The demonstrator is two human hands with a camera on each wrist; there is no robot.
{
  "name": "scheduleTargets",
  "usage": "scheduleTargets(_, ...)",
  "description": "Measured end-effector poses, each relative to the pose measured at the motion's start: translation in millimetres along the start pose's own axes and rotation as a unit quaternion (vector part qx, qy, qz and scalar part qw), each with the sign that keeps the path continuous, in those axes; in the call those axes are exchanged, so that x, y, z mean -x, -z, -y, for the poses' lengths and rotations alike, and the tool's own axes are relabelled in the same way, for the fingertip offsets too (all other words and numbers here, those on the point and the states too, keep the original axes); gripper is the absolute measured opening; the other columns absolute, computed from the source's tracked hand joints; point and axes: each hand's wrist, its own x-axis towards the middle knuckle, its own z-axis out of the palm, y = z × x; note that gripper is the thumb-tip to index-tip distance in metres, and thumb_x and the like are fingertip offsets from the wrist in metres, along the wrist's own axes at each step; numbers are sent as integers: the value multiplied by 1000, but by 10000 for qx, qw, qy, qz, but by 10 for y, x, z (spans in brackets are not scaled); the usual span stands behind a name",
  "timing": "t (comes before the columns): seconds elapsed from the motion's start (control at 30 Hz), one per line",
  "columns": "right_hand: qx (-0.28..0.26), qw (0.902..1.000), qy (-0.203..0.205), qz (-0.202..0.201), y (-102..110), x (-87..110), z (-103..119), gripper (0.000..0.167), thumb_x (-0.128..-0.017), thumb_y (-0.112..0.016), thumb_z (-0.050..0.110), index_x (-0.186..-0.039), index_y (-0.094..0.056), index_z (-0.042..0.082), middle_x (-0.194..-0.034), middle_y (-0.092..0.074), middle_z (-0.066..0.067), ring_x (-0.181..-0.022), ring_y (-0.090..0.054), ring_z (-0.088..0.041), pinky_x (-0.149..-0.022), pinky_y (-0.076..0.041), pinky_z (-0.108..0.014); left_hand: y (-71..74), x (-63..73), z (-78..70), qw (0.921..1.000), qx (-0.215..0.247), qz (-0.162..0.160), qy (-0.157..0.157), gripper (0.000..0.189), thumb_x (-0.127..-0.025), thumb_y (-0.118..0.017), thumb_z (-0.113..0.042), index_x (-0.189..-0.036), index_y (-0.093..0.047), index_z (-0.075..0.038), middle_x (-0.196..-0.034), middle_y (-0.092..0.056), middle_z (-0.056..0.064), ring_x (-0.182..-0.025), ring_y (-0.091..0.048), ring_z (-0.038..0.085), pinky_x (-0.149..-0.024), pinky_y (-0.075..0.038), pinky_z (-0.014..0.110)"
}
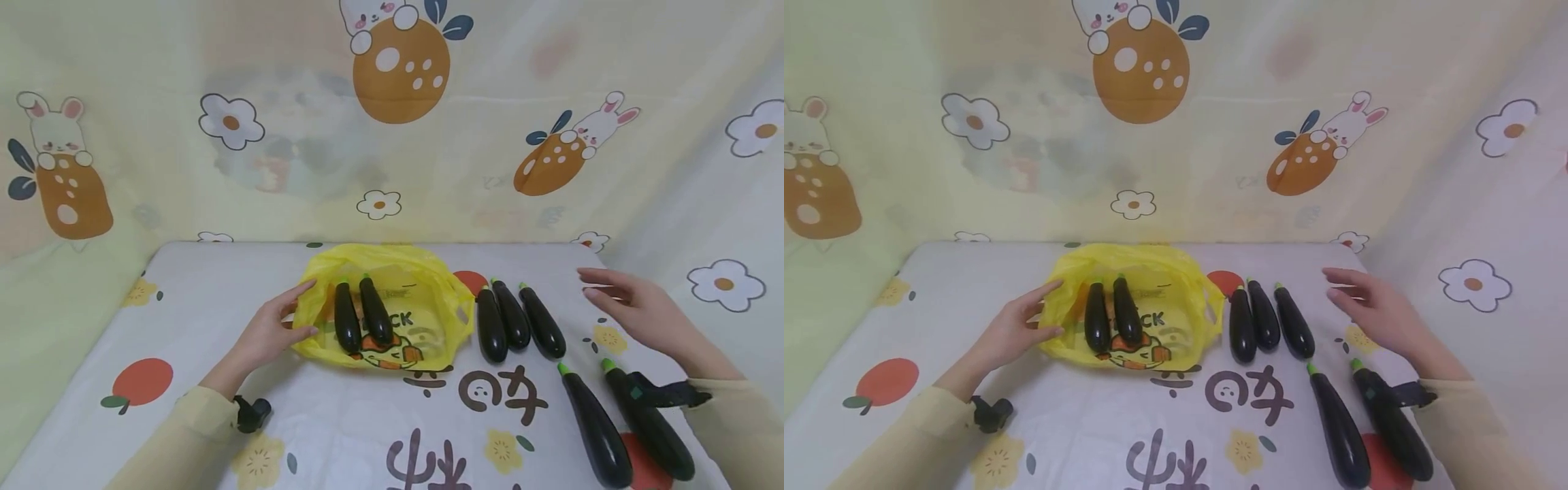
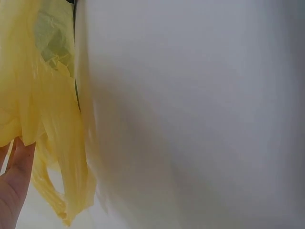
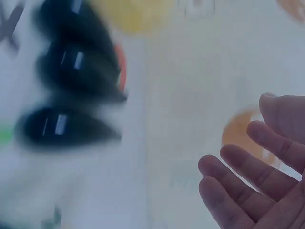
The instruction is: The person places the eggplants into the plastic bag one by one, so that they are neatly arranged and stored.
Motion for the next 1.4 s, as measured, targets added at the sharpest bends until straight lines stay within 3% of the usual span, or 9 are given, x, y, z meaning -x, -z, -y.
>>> scheduleTargets(0.13, 226, 9985, -463, 192, 68, 130, -304, 55, -107, -55, 30, -147, -46, -6, -142, -52, -37, -117, -58, -57, -82, -65, -39, 37, 32, -2, 10000, -15, -27, 12, 84, -88, -77, -1, -160, -37, -15, -166, -30, 20, -144, -41, 51, -105, -54, 52)
scheduleTargets(0.23, 278, 9963, -704, 418, 16, 288, -447, 60, -107, -53, 34, -148, -43, -8, -144, -48, -39, -120, -54, -61, -88, -58, -66, 60, 53, -13, 10000, -27, -49, -23, 83, -88, -77, -2, -159, -37, -14, -166, -31, 21, -144, -39, 53, -105, -53, 53)
scheduleTargets(0.27, 307, 9951, -806, 493, -17, 349, -482, 61, -107, -53, 35, -149, -42, -9, -144, -47, -40, -121, -53, -62, -89, -57, -67, 64, 56, -15, 10000, -28, -57, -51, 82, -88, -77, -2, -159, -37, -14, -165, -31, 22, -144, -39, 53, -105, -53, 53)
scheduleTargets(0.43, 332, 9864, -1366, 853, -228, 673, -627, 67, -107, -53, 39, -149, -39, -11, -144, -43, -44, -122, -52, -64, -87, -60, -61, 75, 60, -29, 10000, -32, -62, -12, 82, -89, -77, -3, -159, -37, -14, -165, -30, 23, -145, -37, 54, -105, -53, 53)
scheduleTargets(0.63, 256, 9649, -2123, 1527, -390, 1025, -787, 88, -101, -55, 55, -154, -28, -10, -145, -35, -48, -124, -44, -67, -85, -61, -58, 78, 58, -37, 10000, -9, -56, -18, 82, -88, -78, -4, -159, -38, -13, -165, -30, 24, -144, -37, 55, -105, -53, 54)
scheduleTargets(0.9, 248, 9546, -2356, 1805, -507, 1194, -826, 98, -96, -62, 58, -153, -25, -13, -143, -31, -50, -122, -42, -69, -85, -62, -56, 76, 51, -48, 10000, -21, -52, -7, 82, -88, -78, -3, -159, -37, -14, -165, -30, 23, -143, -39, 54, -105, -54, 53)
scheduleTargets(1.17, 338, 9559, -2413, 1641, -538, 1224, -805, 94, -96, -66, 51, -152, -26, -13, -134, -43, -49, -99, -61, -52, -77, -65, -48, 65, 42, -74, 10000, -19, -16, -18, 82, -89, -77, -2, -159, -37, -13, -166, -29, 23, -144, -38, 54, -105, -53, 53)
scheduleTargets(1.3, 344, 9653, -2262, 1257, -426, 1186, -776, 85, -101, -62, 44, -153, -25, -13, -126, -49, -47, -84, -64, -33, -66, -63, -37, 57, 27, -94, 10000, -73, -2, 29, 82, -89, -77, -3, -160, -37, -14, -166, -29, 22, -144, -38, 53, -106, -53, 54)
scheduleTargets(1.4, 352, 9765, -1984, 765, -242, 1099, -689, 82, -104, -58, 40, -156, -21, -11, -121, -53, -46, -81, -65, -31, -61, -62, -33, 52, 12, -101, 10000, -81, 17, 44, 82, -89, -77, -3, -160, -37, -15, -166, -29, 22, -145, -38, 53, -106, -53, 53)
